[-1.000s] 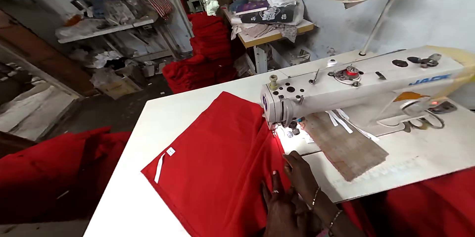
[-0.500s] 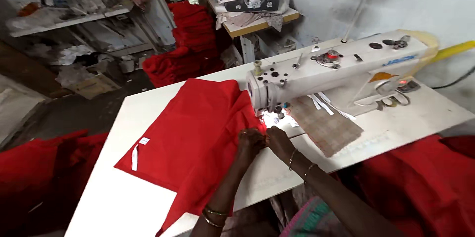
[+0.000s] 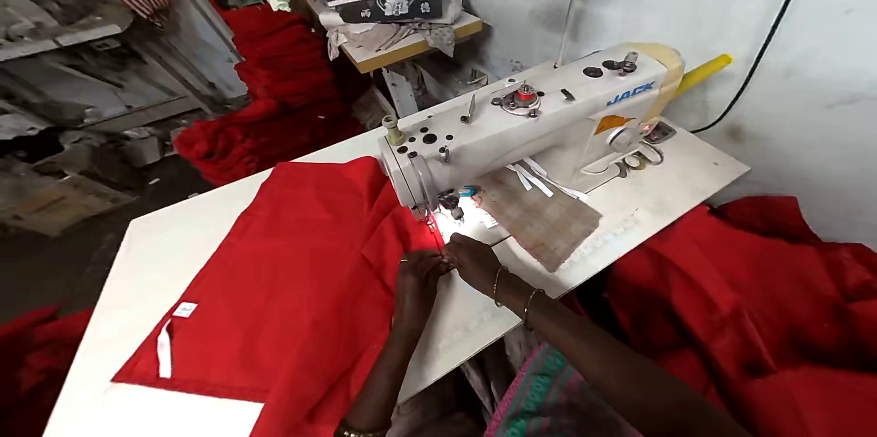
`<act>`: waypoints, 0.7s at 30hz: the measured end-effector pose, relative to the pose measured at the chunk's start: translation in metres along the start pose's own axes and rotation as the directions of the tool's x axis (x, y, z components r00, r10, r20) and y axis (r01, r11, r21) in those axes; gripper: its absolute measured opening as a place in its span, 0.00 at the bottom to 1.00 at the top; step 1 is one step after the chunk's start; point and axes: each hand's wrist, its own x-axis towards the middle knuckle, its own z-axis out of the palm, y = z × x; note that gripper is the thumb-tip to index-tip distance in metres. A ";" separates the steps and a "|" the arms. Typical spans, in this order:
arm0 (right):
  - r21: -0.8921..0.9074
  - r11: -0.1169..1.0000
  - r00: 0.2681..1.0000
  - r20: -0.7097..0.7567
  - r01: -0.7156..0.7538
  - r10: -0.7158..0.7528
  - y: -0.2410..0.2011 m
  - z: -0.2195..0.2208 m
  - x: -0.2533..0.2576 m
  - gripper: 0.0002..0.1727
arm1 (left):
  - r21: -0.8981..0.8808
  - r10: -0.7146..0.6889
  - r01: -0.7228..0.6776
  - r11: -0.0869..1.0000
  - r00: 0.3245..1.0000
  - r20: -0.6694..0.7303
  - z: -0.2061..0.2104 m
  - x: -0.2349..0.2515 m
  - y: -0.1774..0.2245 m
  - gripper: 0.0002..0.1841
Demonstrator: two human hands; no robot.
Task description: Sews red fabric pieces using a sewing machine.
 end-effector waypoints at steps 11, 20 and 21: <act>-0.344 0.809 0.719 -0.377 0.477 -0.584 0.041 0.025 0.010 0.05 | -0.067 -0.471 0.566 0.822 0.740 0.480 -0.029 0.059 0.014 0.14; 0.008 0.999 0.999 0.015 -0.037 0.037 0.004 -0.009 0.020 0.13 | -0.036 -0.243 0.247 0.968 0.967 0.076 -0.003 0.025 0.013 0.08; 0.056 0.997 0.999 -0.015 -0.047 0.048 0.007 -0.009 0.021 0.12 | -0.060 -0.244 0.248 0.967 0.967 0.071 -0.002 0.026 0.010 0.08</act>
